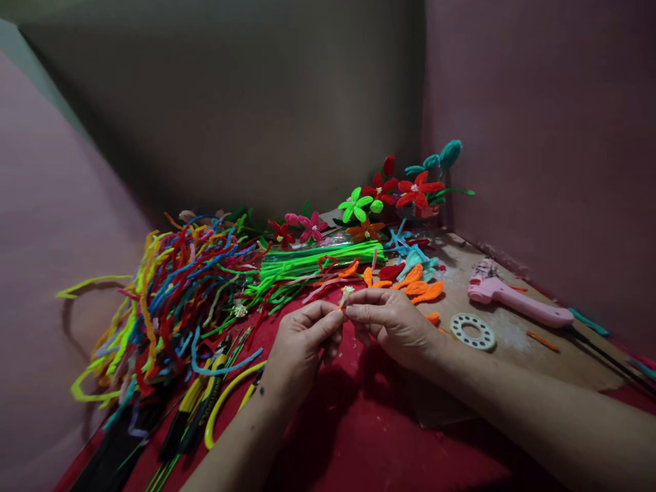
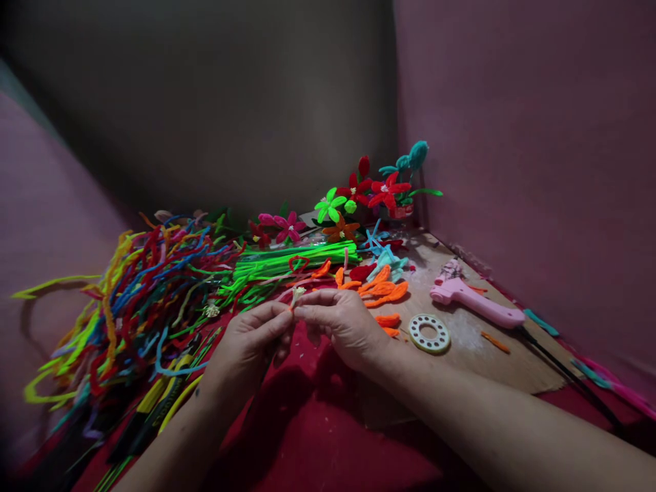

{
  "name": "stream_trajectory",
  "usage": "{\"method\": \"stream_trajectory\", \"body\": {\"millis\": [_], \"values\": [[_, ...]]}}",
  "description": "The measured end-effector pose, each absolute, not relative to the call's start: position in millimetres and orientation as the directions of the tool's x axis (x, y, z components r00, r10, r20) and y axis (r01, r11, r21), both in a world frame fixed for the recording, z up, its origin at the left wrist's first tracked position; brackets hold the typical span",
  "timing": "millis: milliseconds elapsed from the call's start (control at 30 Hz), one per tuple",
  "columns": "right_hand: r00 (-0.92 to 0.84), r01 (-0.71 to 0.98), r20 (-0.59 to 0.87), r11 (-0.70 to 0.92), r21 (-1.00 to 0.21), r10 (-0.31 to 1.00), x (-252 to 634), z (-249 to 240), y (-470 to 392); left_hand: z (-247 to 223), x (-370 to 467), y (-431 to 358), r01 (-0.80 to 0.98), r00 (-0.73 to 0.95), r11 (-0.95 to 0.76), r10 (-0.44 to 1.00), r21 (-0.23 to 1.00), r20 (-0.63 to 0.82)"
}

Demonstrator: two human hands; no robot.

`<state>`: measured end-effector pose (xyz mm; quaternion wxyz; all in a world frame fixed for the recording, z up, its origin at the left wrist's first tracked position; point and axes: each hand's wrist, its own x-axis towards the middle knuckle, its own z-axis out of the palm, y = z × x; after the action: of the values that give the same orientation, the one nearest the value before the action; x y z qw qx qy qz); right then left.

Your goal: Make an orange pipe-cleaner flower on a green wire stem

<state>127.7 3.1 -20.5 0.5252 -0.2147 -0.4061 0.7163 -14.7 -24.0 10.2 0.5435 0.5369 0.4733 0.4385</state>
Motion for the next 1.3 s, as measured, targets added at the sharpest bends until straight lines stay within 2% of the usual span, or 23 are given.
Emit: {"method": "stream_trajectory", "body": {"millis": [233, 367, 467, 567, 633, 667, 767, 867, 967, 1033, 1133, 1233, 1300], "values": [[-0.345, -0.569, 0.106, -0.118, -0.814, 0.933, 127, -21, 3, 8, -14, -22, -0.051, 0.174, 0.139, 0.976, 0.989, -0.128], [-0.29, -0.501, 0.08, -0.081, -0.862, 0.954, 133, -14, 10, 7, -16, -20, -0.115, 0.181, 0.177, 0.971, 0.977, -0.155], [-0.214, -0.329, 0.101, 0.026, -0.944, 0.972, 156, 2, 11, 8, -17, -20, -0.134, 0.162, 0.179, 0.974, 0.975, -0.157], [-0.178, 0.051, 0.212, 0.224, -0.973, 0.961, 193, 15, 0, 7, -18, -18, -0.138, 0.146, 0.182, 0.976, 0.974, -0.162], [-0.174, 0.342, 0.361, 0.4, -0.851, 0.916, 219, 15, -14, 7, -18, -18, -0.131, 0.151, 0.186, 0.974, 0.974, -0.166], [-0.192, 0.472, 0.396, 0.438, -0.765, 0.898, 230, 11, -22, 7, -18, -17, -0.126, 0.157, 0.191, 0.973, 0.974, -0.17], [-0.231, 0.772, 0.373, 0.403, -0.492, 0.898, 251, -10, -42, 8, -18, -18, -0.111, 0.172, 0.205, 0.968, 0.972, -0.185], [-0.267, 0.888, 0.363, 0.374, -0.267, 0.893, 256, -32, -51, 9, -18, -20, -0.096, 0.172, 0.21, 0.966, 0.973, -0.192], [-0.282, 0.911, 0.381, 0.371, -0.183, 0.881, 256, -43, -51, 8, -18, -20, -0.086, 0.17, 0.205, 0.967, 0.975, -0.188], [-0.259, 0.901, 0.403, 0.37, -0.225, 0.878, 257, -44, -50, 8, -18, -19, -0.081, 0.175, 0.2, 0.967, 0.976, -0.184], [-0.18, 0.859, 0.462, 0.368, -0.357, 0.868, 259, -39, -54, 6, -18, -17, -0.078, 0.184, 0.198, 0.966, 0.977, -0.182], [-0.079, 0.747, 0.457, 0.356, -0.561, 0.886, 254, -23, -63, 5, -15, -18, -0.086, 0.193, 0.208, 0.963, 0.974, -0.189], [-0.041, 0.637, 0.377, 0.315, -0.703, 0.925, 246, -10, -68, 4, -13, -20, -0.109, 0.215, 0.218, 0.958, 0.97, -0.191]]}}
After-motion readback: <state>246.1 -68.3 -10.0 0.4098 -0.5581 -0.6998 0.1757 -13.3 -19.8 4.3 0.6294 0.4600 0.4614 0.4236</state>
